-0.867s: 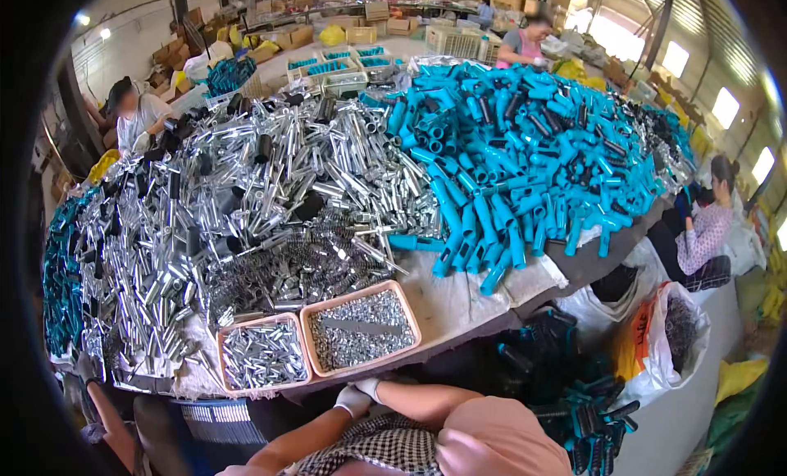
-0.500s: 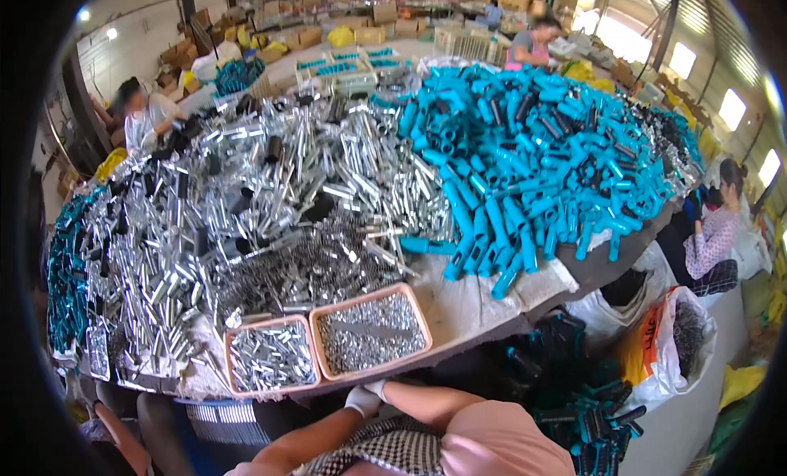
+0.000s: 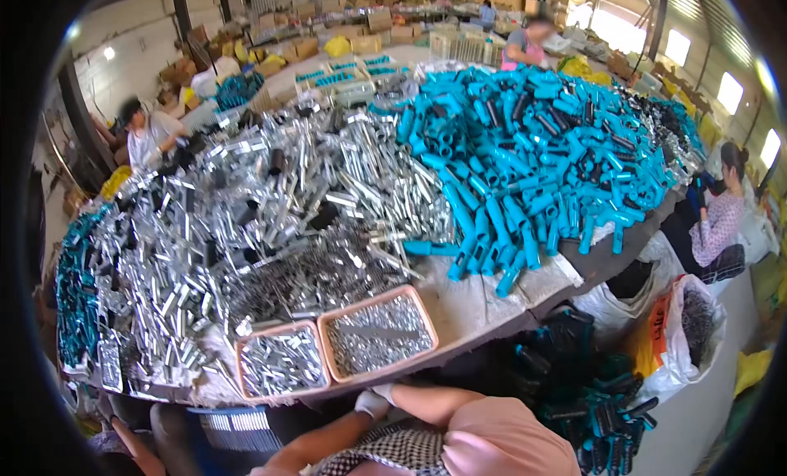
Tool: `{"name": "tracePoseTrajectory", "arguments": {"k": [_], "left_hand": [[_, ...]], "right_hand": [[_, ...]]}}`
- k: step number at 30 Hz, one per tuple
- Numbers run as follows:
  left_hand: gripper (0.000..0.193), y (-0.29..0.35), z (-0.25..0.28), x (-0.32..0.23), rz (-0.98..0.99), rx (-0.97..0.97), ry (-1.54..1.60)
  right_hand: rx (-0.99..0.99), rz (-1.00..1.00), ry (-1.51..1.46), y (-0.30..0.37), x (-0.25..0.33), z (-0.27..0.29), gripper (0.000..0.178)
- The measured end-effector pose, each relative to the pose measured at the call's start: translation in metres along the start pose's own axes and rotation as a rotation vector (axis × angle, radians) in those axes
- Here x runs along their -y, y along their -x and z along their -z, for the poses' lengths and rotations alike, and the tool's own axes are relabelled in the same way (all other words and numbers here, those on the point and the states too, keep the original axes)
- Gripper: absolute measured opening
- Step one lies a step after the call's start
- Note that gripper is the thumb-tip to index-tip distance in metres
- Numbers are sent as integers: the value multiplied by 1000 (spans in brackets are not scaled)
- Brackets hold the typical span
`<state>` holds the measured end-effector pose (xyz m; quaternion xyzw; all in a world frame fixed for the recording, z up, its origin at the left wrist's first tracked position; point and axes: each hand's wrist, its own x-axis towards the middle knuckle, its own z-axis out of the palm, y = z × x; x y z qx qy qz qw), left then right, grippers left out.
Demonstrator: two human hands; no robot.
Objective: Assembling metal tool components by fitting them with teal plastic handles and sorting hardware.
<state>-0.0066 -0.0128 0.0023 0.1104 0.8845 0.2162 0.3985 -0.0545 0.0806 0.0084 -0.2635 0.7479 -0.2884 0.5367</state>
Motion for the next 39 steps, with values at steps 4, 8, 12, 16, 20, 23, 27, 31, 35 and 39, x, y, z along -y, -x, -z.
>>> {"name": "tracePoseTrajectory", "arguments": {"k": [4,8,12,16,20,23,27,31,35,39], "left_hand": [[43,-2,4,-6,1,44,75],[56,1,-1,-1,167,10,505],[37,-24,-8,2,-3,-25,95],[40,-48,-53,76,-175,-91,-412],[35,4,16,-5,-138,98,6],[40,-8,-9,4,-109,33,13],[45,-4,-34,26,-180,-312,79],[37,-9,18,-10,-158,-69,103],[49,34,28,-31,147,-26,343],[57,30,26,-28,142,23,503]], "right_hand": [[-100,-3,28,83,-33,47,46],[-174,-13,28,66,-15,45,46],[-281,-19,34,49,-1,16,45],[-315,49,82,-12,55,-39,45],[-424,-13,82,71,-3,25,44],[-505,-24,90,73,4,9,43],[-575,-23,91,48,36,13,43],[-594,-48,15,18,72,-6,42],[-713,-103,-8,67,20,0,42],[-841,-167,-37,55,26,-8,41]]}}
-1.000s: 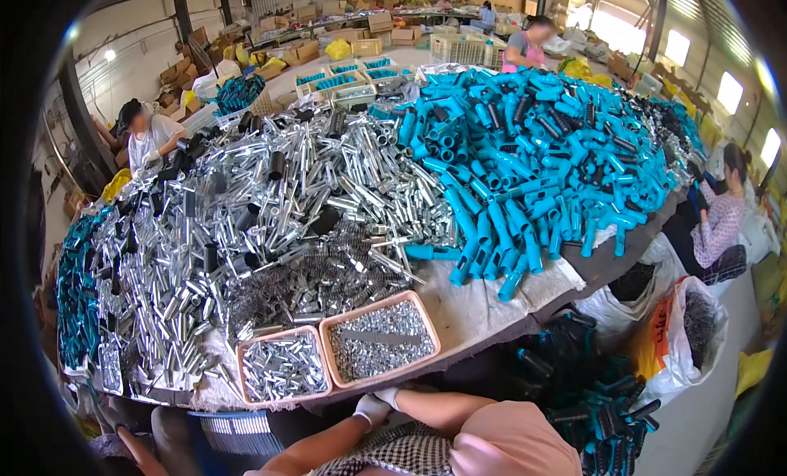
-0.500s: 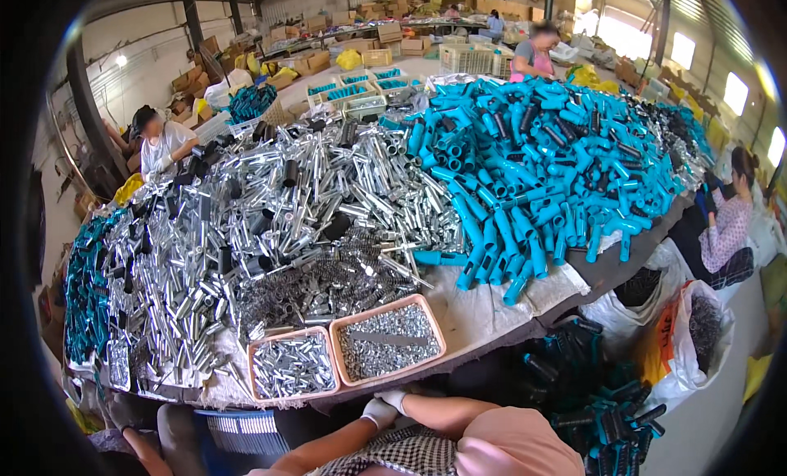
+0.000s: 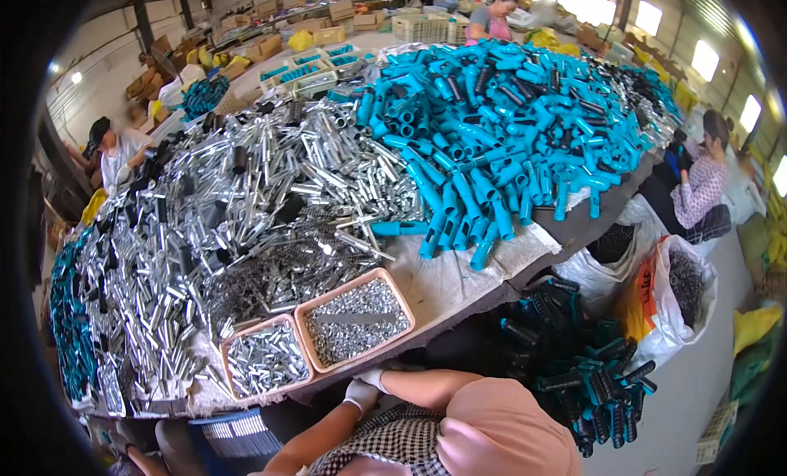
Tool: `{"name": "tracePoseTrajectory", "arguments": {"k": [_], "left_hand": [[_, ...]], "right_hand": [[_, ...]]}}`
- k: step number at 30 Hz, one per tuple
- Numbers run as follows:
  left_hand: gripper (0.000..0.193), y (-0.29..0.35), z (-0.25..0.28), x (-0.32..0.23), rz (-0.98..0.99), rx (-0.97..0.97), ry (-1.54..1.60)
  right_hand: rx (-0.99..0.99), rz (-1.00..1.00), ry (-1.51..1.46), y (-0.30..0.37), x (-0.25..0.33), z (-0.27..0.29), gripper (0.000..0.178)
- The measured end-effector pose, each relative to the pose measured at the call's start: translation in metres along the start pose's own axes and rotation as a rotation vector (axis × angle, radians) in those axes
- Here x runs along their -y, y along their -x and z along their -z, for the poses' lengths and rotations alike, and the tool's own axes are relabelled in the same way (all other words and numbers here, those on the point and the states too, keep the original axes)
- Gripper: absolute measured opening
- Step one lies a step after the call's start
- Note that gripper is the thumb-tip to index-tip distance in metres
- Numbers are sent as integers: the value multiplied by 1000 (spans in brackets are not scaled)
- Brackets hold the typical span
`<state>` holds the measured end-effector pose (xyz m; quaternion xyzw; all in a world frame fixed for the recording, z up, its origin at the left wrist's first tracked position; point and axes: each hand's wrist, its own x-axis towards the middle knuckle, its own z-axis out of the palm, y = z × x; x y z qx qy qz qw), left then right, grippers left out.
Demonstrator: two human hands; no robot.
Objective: Assembling metal tool components by fitting them with teal plastic handles and sorting hardware.
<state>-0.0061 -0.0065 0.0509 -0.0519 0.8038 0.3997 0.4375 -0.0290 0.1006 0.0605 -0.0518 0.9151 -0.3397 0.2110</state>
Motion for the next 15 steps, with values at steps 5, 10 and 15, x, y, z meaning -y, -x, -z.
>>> {"name": "tracePoseTrajectory", "arguments": {"k": [5,10,15], "left_hand": [[40,-79,-36,122,-733,-465,-879],[25,-60,-3,62,-340,-161,-622],[30,72,19,-5,-325,434,701]], "right_hand": [[-122,-64,-22,25,8,-5,40],[-277,-221,-126,1,18,7,39],[82,-267,-413,82,25,77,41]]}}
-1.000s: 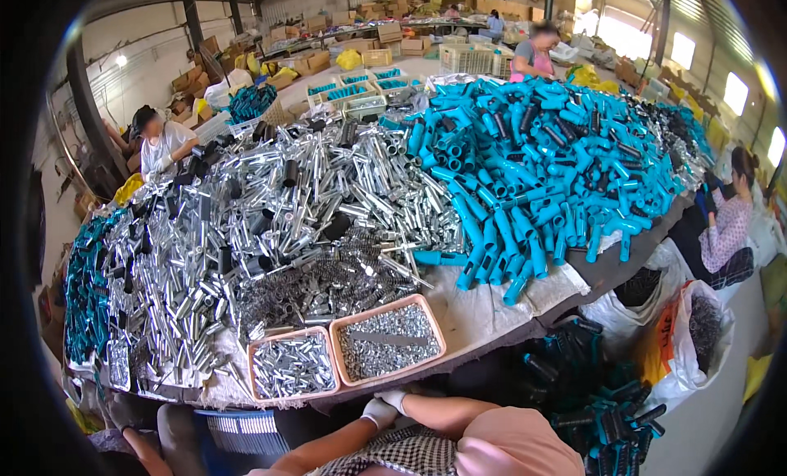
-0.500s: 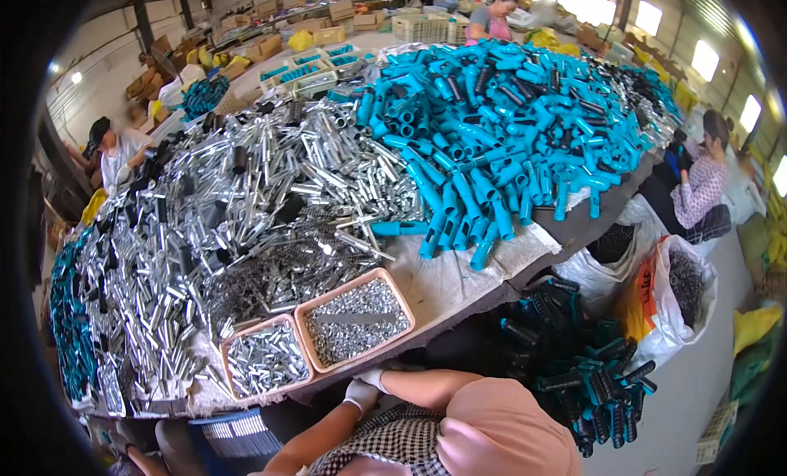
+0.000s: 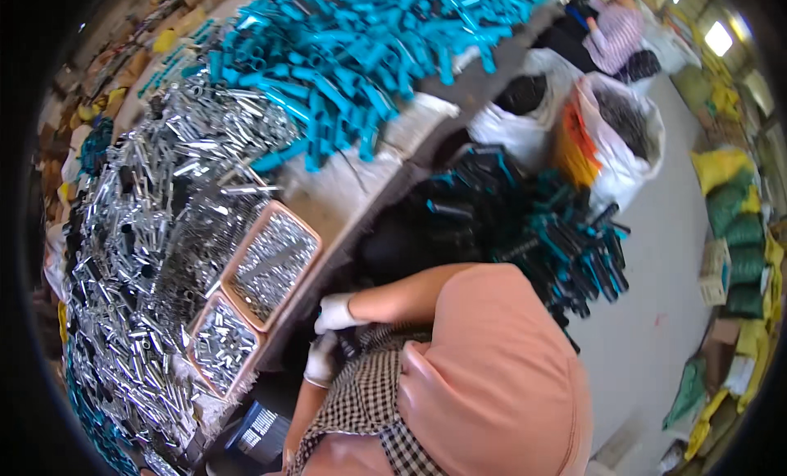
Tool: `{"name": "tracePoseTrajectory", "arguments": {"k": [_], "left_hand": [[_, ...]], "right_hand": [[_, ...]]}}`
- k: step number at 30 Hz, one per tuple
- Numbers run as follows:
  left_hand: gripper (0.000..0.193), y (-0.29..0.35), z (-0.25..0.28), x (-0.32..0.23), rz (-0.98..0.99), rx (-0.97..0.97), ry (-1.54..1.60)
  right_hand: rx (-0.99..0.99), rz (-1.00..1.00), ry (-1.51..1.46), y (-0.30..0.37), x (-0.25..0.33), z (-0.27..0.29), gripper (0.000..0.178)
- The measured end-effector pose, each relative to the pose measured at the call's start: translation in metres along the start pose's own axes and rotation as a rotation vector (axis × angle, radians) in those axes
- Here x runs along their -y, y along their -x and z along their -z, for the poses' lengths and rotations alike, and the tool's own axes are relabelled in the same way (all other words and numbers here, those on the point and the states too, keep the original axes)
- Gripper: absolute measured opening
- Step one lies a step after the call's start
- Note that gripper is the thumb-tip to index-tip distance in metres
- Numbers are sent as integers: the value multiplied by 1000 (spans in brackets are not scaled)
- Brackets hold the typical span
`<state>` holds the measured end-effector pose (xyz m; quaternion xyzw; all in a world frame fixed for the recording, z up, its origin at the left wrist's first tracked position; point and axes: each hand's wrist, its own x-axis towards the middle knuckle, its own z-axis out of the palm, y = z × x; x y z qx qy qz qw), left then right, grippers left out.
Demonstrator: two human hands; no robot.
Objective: Assembling metal tool components by fitting them with teal plastic handles and sorting hardware.
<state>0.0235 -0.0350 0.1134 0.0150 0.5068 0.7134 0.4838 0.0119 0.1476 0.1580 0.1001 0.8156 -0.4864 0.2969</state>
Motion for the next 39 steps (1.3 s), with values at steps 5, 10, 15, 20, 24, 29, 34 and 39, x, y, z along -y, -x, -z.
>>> {"name": "tracePoseTrajectory", "arguments": {"k": [5,10,15,20,24,29,34,39], "left_hand": [[82,-43,113,66,-41,130,64],[26,-59,20,29,137,-37,1056],[42,-22,-98,-30,137,8,805],[48,-19,-115,-33,0,306,-440],[32,-27,-84,-31,-183,217,-667],[22,-28,-52,-7,-275,203,-902],[25,-12,-69,-11,-63,201,-760],[24,-5,-50,2,57,80,-534]], "right_hand": [[53,353,472,124,25,42,37],[-95,369,463,197,-1,41,30],[-262,171,-305,266,-49,105,58],[-536,91,77,372,-15,169,55],[-630,-160,348,423,7,184,42],[-612,-356,561,413,-13,196,43],[-559,-356,577,395,-26,195,44],[-443,-426,574,398,17,170,28]]}}
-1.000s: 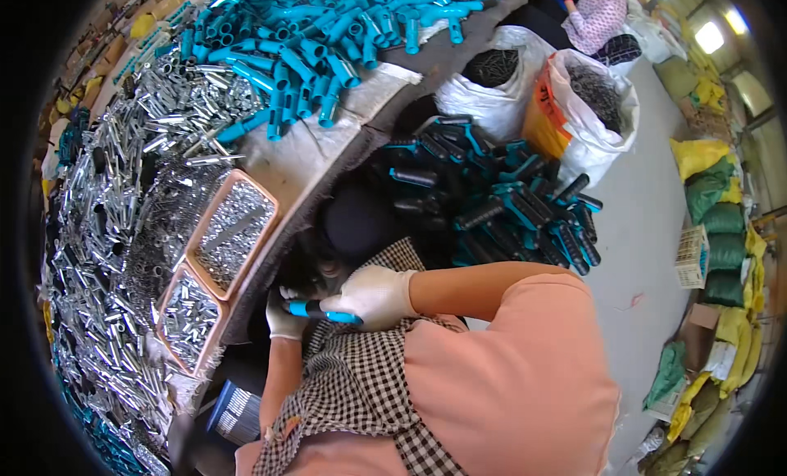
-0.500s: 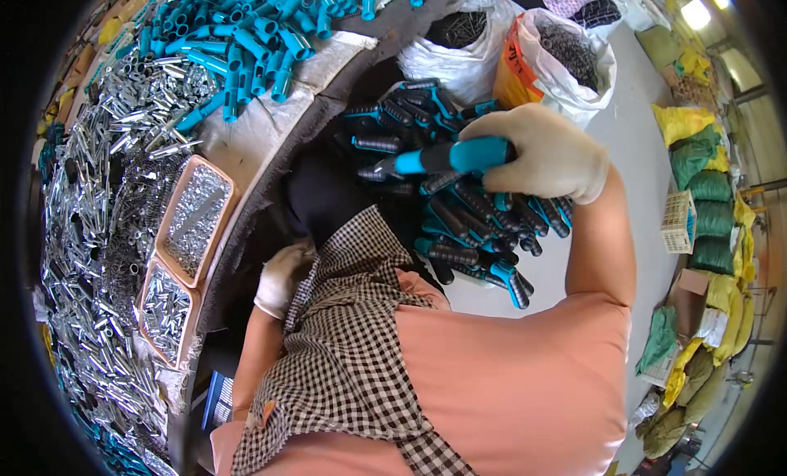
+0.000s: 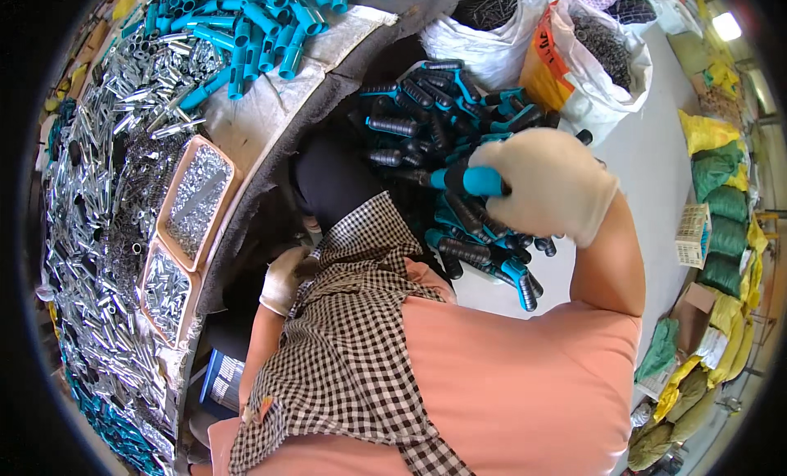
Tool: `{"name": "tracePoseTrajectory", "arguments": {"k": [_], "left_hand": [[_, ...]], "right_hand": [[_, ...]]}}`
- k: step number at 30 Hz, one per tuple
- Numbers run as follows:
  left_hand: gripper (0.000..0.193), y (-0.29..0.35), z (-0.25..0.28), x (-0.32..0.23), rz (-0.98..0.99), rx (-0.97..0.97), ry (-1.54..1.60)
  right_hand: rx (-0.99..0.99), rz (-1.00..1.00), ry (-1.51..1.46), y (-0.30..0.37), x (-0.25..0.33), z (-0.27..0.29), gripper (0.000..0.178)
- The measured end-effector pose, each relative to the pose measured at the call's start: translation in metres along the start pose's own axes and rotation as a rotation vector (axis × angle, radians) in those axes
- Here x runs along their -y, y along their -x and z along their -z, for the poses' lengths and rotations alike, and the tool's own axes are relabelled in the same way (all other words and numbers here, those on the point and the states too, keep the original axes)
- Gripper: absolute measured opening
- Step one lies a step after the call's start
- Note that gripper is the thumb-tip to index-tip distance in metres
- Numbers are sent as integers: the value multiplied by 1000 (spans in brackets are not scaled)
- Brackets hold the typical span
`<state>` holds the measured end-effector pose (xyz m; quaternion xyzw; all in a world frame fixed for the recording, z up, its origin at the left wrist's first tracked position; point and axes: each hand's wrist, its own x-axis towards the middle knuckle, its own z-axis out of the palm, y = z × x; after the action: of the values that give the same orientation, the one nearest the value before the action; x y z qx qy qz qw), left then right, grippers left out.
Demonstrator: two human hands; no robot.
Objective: Assembling metal tool components by fitting them with teal plastic handles and sorting hardware.
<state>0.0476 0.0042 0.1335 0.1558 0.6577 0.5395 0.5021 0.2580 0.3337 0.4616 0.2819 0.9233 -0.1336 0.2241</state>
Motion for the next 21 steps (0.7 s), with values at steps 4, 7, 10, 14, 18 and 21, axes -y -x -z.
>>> {"name": "tracePoseTrajectory", "arguments": {"k": [4,7,10,14,18,21], "left_hand": [[27,-2,0,10,-259,51,-408],[29,-12,0,12,-585,105,-961],[29,-12,-4,3,-629,77,-990],[30,-5,13,23,-707,-9,-1016],[25,-7,-4,8,-716,-32,-977],[23,-7,-16,2,-634,-7,-923]], "right_hand": [[40,80,108,-19,-15,-52,24],[148,-115,-68,-85,-28,-150,26],[-96,-11,89,-111,-41,-198,26],[-252,152,-135,-120,-63,-172,45],[66,119,-95,-119,-44,-175,52],[39,47,52,-123,-38,-209,38]]}}
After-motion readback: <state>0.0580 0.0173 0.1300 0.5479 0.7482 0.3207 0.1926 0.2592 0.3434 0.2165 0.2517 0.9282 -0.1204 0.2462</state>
